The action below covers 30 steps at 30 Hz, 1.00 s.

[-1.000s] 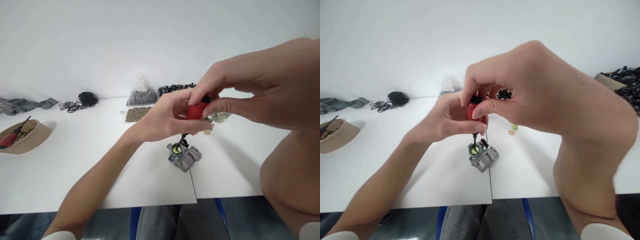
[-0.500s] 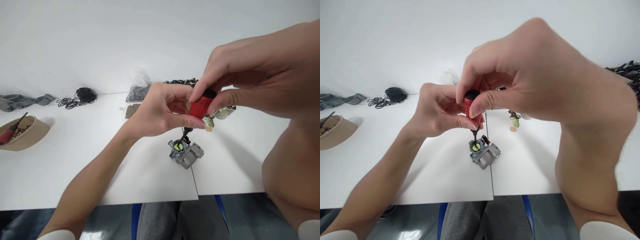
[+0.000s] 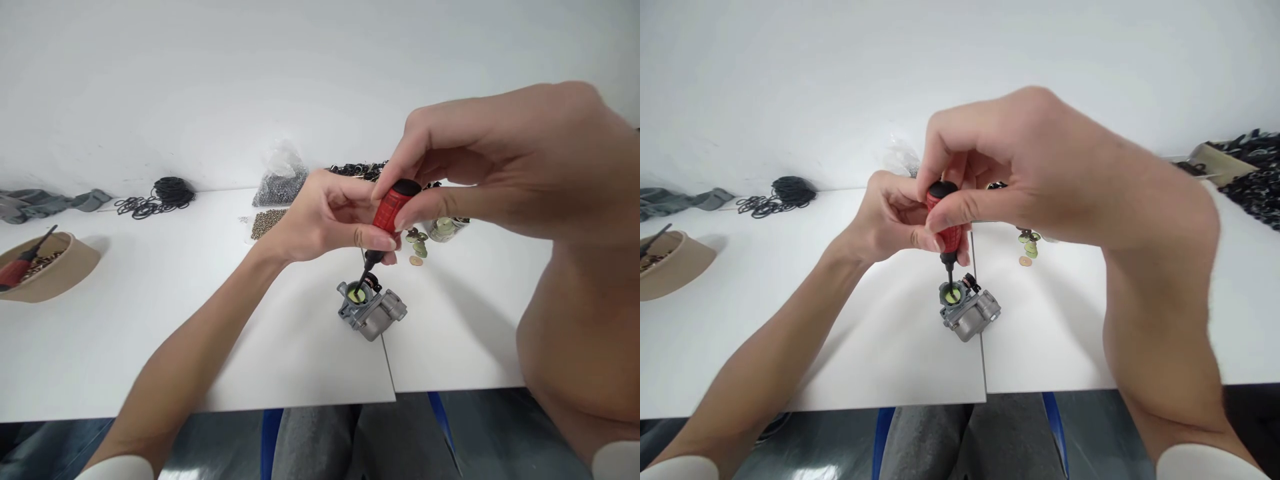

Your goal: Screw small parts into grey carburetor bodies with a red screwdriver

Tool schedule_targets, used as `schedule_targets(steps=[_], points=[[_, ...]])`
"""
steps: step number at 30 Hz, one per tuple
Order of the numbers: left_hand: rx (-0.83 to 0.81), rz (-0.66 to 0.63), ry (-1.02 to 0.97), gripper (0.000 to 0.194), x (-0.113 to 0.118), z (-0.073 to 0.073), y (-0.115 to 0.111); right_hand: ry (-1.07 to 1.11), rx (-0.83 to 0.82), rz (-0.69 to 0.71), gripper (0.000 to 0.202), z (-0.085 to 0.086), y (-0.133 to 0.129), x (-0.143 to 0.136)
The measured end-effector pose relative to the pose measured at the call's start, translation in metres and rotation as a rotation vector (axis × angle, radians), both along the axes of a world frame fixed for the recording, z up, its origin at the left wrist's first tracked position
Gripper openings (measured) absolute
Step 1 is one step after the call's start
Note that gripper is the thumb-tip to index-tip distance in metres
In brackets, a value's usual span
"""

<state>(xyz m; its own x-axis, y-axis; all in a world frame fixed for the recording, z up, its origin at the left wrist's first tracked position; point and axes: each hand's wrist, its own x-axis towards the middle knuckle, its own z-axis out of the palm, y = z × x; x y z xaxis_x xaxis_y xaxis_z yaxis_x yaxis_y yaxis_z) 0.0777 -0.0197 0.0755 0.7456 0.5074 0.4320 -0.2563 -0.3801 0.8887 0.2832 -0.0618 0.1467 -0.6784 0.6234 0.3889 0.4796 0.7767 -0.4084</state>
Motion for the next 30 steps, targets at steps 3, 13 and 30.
schedule_targets(steps=[3, 13, 30], points=[[-0.051, -0.028, -0.036, 0.018, 0.003, 0.002, -0.006, 0.028, 0.013, -0.005, 0.008, -0.001, 0.000, 0.003], [-0.231, -0.100, -0.051, 0.008, 0.011, 0.005, -0.020, 0.109, 0.130, 0.191, 0.005, -0.004, 0.004, -0.001], [-0.095, -0.044, -0.042, 0.032, 0.009, -0.004, -0.003, 0.158, -0.066, 0.252, 0.018, -0.009, 0.020, 0.005]])
